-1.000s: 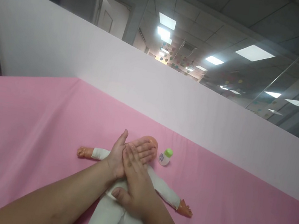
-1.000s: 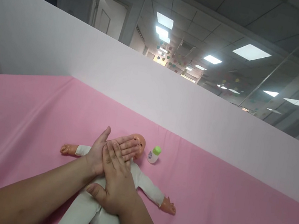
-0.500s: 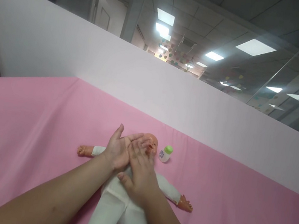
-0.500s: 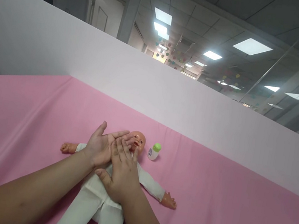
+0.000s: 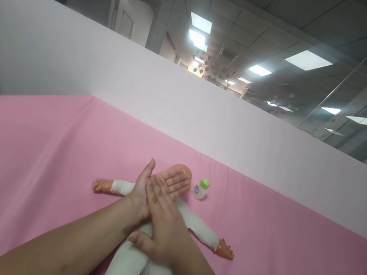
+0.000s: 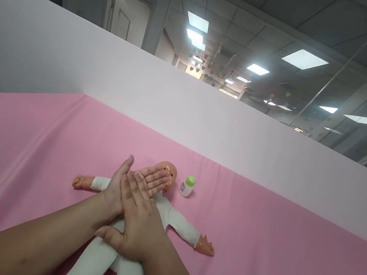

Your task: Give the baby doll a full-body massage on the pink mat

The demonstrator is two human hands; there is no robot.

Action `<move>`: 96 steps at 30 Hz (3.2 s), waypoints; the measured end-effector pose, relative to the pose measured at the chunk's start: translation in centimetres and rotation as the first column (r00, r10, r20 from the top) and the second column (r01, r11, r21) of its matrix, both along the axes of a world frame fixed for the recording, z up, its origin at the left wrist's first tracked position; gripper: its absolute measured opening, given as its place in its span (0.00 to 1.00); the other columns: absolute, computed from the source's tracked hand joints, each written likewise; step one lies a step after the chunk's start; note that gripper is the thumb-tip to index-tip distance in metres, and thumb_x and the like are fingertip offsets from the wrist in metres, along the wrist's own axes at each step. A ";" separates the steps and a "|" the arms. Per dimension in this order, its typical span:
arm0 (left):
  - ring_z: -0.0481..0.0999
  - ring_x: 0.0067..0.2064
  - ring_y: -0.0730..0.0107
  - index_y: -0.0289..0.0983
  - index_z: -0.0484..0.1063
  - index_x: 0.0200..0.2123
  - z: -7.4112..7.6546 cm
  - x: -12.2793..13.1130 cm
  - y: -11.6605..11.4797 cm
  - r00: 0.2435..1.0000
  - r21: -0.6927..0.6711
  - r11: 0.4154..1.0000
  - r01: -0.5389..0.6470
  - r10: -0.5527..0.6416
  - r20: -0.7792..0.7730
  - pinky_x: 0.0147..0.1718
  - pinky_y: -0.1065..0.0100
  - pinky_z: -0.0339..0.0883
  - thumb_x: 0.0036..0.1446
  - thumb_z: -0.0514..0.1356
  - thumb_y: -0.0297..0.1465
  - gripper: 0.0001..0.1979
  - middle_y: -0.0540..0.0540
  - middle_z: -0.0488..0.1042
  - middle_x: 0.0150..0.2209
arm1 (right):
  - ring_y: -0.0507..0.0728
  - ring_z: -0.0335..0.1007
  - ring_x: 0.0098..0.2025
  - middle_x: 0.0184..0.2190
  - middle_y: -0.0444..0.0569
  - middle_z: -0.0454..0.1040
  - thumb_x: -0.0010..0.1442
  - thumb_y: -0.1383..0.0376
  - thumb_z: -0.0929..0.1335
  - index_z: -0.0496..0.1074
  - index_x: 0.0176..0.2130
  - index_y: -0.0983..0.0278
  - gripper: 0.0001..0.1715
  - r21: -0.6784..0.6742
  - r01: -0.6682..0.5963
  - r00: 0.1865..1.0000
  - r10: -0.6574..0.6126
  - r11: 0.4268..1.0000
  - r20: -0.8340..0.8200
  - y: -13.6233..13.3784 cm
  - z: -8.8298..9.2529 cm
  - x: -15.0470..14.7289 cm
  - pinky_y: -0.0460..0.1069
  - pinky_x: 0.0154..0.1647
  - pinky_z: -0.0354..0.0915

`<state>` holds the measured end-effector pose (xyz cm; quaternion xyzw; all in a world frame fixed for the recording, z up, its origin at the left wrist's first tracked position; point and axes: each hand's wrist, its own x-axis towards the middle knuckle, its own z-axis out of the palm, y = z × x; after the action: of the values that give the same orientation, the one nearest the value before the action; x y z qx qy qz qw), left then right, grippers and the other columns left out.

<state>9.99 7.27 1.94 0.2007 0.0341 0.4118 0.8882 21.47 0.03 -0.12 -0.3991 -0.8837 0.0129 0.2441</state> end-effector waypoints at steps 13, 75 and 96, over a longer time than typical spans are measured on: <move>0.73 0.61 0.41 0.23 0.65 0.63 -0.1 -0.8 1.4 0.992 -0.078 0.992 -0.098 0.091 -0.091 0.59 0.47 0.68 0.63 0.50 0.59 0.45 0.23 0.71 0.60 | 0.69 0.39 0.76 0.74 0.52 0.47 0.69 0.45 0.63 0.43 0.75 0.58 0.47 0.069 0.235 0.968 -0.241 0.969 0.076 1.2 -0.1 0.9 0.73 0.73 0.32; 0.76 0.41 0.54 0.40 0.76 0.38 -4.6 -4.7 5.1 -0.062 0.737 0.237 0.634 0.964 -0.257 0.40 0.60 0.61 0.68 0.51 0.45 0.20 0.40 0.78 0.37 | 0.63 0.45 0.75 0.72 0.41 0.54 0.68 0.45 0.66 0.60 0.69 0.44 0.34 -0.173 -0.022 0.999 0.029 0.985 0.036 -2.0 0.4 5.3 0.64 0.74 0.46; 0.66 0.66 0.42 0.50 0.72 0.63 -1.3 -4.0 -3.7 0.680 0.854 -0.031 0.520 0.620 -0.391 0.71 0.41 0.40 0.58 0.68 0.38 0.29 0.43 0.72 0.63 | 0.57 0.77 0.43 0.44 0.48 0.81 0.75 0.57 0.57 0.76 0.50 0.57 0.22 -0.198 0.436 0.872 -0.467 0.878 -0.146 2.7 -1.9 8.4 0.50 0.42 0.68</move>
<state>5.96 3.56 0.69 0.9135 0.0865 0.2189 0.3318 29.88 2.74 -1.97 -0.6099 -0.7345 0.0637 0.2905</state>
